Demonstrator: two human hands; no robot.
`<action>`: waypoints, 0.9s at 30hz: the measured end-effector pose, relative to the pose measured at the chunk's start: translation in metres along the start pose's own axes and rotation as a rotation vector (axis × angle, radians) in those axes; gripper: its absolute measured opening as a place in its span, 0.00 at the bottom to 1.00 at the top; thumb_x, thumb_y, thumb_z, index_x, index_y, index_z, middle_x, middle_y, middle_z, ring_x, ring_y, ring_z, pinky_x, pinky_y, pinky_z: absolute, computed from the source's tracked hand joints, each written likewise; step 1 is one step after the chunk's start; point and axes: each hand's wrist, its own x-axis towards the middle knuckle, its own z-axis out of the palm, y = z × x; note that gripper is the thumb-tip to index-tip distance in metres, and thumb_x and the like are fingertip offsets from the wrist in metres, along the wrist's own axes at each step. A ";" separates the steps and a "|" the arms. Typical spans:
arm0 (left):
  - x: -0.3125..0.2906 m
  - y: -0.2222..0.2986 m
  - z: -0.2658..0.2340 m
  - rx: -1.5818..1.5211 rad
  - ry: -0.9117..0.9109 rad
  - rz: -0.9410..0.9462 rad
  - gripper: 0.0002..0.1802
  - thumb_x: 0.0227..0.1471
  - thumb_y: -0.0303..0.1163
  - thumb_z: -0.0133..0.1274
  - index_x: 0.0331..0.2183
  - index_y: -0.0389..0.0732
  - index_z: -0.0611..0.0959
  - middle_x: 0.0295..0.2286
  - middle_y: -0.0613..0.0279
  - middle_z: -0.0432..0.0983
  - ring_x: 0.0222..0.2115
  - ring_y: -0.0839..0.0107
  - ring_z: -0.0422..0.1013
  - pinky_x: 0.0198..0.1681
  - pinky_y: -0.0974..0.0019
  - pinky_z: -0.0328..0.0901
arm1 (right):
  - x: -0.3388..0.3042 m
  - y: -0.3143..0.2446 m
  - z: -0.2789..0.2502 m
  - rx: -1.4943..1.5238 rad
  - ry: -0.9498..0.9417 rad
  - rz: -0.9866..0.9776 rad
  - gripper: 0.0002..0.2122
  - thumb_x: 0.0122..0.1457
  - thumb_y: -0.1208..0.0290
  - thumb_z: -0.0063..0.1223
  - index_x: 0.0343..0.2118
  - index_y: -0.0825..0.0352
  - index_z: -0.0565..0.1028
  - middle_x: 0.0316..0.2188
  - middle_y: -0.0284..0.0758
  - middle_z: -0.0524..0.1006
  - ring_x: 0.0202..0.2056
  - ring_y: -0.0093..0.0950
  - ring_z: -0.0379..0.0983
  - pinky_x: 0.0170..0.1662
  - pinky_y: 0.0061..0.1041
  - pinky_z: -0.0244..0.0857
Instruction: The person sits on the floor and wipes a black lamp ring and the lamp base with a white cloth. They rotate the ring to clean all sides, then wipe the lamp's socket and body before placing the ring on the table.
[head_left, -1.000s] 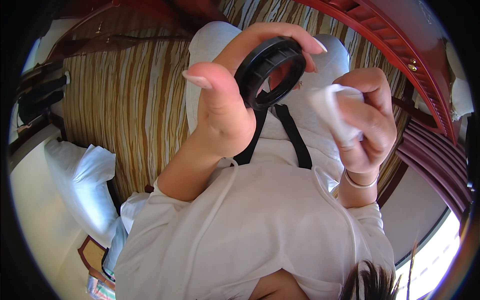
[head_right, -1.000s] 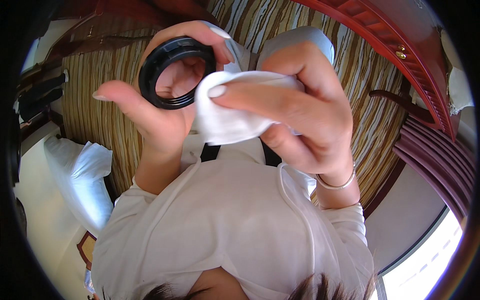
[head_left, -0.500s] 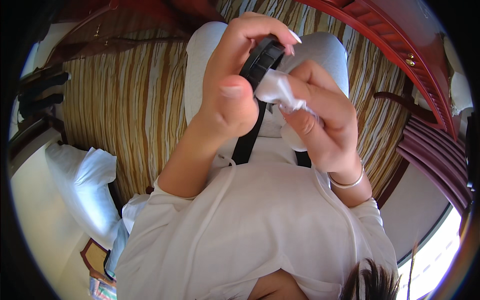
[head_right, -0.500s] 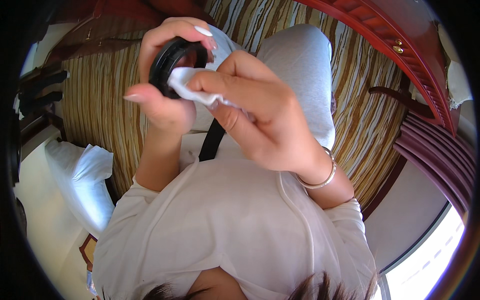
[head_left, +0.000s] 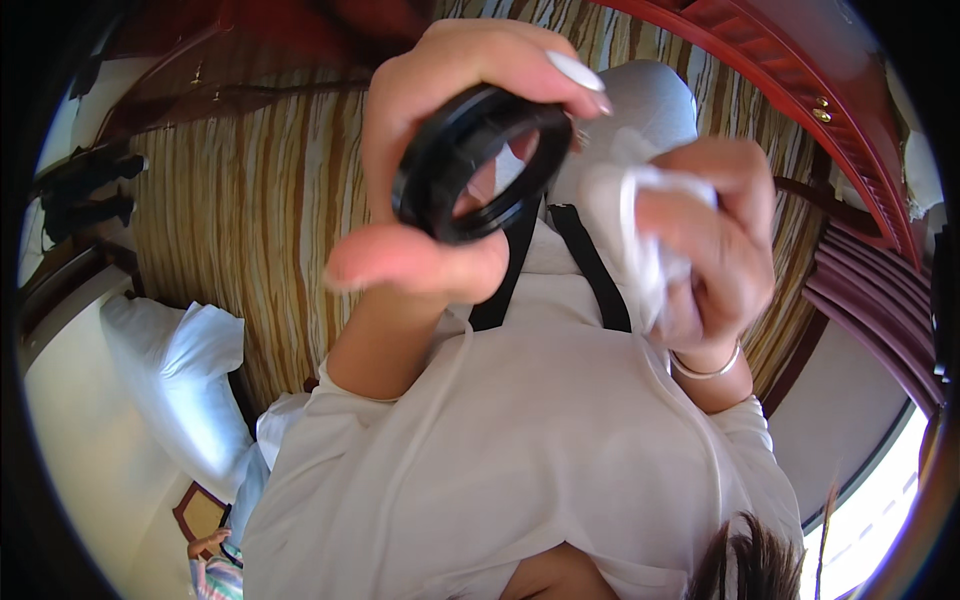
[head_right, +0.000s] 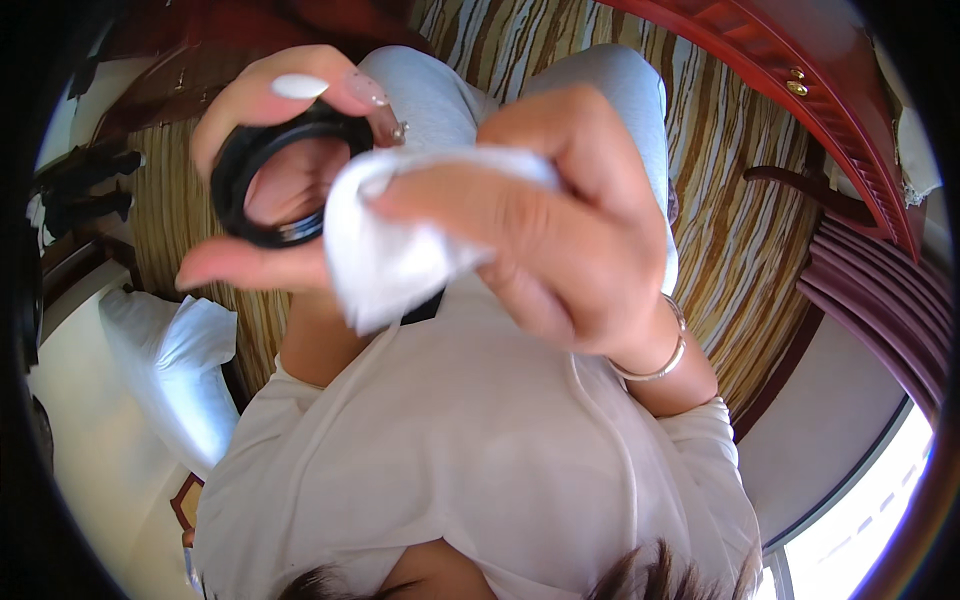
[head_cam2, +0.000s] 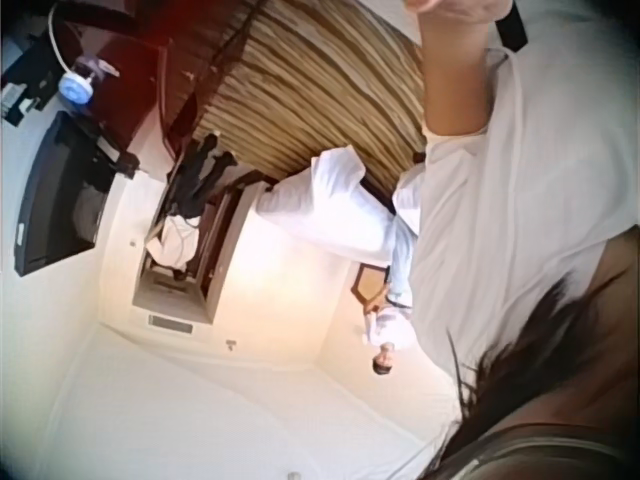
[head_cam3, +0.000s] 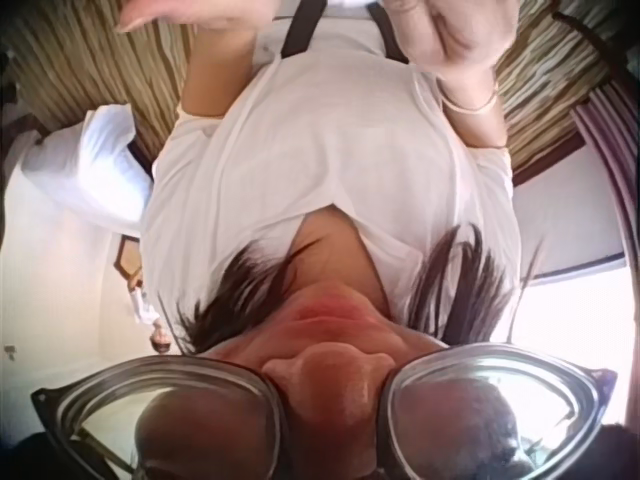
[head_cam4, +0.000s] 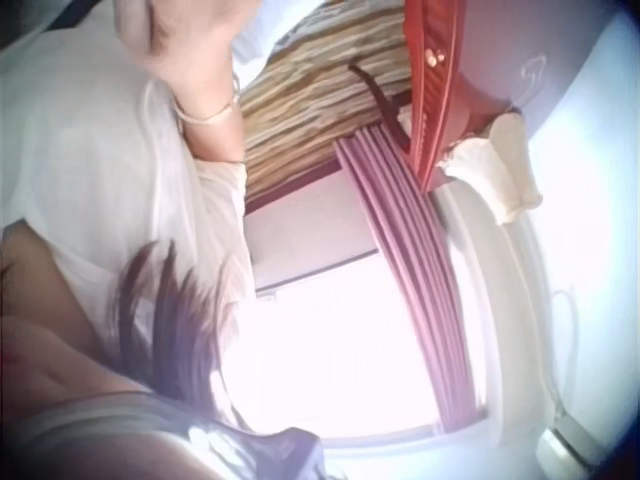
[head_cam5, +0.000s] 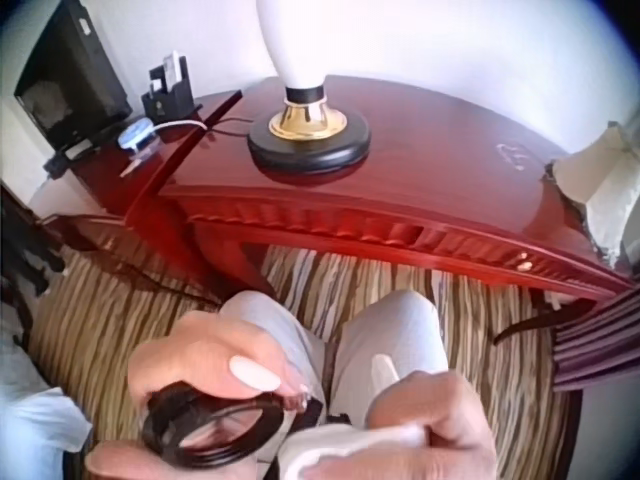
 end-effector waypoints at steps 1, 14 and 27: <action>0.008 0.001 -0.002 -0.052 -0.066 0.049 0.50 0.47 0.72 0.18 0.39 0.31 0.69 0.23 0.44 0.69 0.17 0.66 0.64 0.17 0.70 0.62 | -0.001 -0.005 0.000 -0.002 0.015 -0.028 0.09 0.49 0.73 0.56 0.34 0.65 0.75 0.28 0.37 0.67 0.28 0.30 0.66 0.29 0.23 0.60; 0.020 0.026 -0.013 -0.100 -0.317 0.015 0.32 0.54 0.53 0.40 0.48 0.35 0.65 0.33 0.35 0.68 0.21 0.59 0.68 0.19 0.65 0.68 | -0.001 -0.015 0.006 0.040 0.032 -0.156 0.15 0.37 0.75 0.59 0.32 0.67 0.76 0.29 0.36 0.65 0.25 0.28 0.64 0.28 0.24 0.58; 0.016 0.023 -0.010 0.225 -0.290 0.233 0.25 0.56 0.45 0.43 0.41 0.29 0.67 0.29 0.34 0.70 0.21 0.57 0.70 0.19 0.63 0.69 | -0.022 -0.019 0.041 0.683 0.126 0.182 0.10 0.50 0.83 0.53 0.36 0.69 0.77 0.32 0.36 0.66 0.29 0.26 0.64 0.30 0.20 0.59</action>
